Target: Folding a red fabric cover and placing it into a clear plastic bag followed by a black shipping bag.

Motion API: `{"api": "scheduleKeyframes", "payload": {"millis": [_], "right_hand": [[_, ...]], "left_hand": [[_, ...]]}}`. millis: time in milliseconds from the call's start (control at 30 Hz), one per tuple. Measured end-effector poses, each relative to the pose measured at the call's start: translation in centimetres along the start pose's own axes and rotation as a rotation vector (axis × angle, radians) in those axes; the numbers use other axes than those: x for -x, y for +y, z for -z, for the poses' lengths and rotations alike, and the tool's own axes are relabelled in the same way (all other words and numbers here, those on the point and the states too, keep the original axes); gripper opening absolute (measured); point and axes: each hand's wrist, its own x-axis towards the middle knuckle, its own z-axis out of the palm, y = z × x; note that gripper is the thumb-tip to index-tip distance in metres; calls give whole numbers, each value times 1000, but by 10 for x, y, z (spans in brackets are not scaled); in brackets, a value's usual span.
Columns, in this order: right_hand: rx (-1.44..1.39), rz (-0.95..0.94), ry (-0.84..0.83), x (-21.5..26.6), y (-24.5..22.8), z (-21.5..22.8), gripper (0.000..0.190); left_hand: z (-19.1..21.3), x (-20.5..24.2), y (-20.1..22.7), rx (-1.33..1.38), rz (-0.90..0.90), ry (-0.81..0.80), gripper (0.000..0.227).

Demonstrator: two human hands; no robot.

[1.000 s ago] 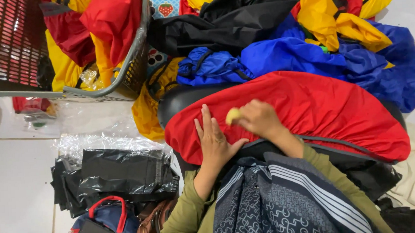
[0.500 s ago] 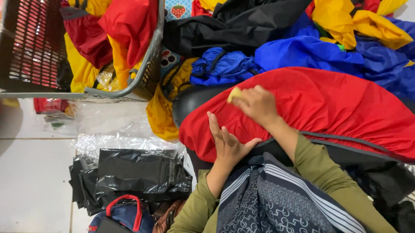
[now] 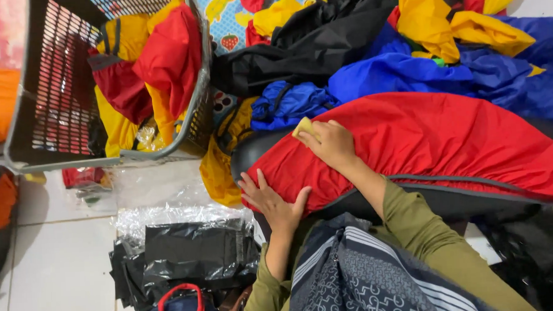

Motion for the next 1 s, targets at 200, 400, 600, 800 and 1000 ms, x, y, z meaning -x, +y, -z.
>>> {"api": "scheduleKeyframes", "payload": {"millis": [200, 400, 600, 800, 1000], "right_hand": [[-310, 214, -33, 10, -66, 32, 44], [-130, 361, 15, -5, -66, -6, 44], [-44, 4, 125, -10, -17, -5, 49], [-340, 341, 32, 21, -57, 7, 44], [-104, 29, 128, 10, -40, 9, 45]], "left_hand": [[-15, 10, -35, 270, 166, 316, 64], [-17, 3, -43, 315, 456, 269, 61], [-7, 5, -24, 409, 616, 266, 66], [9, -12, 3, 603, 747, 432, 47], [-1, 1, -36, 756, 971, 463, 47]]}}
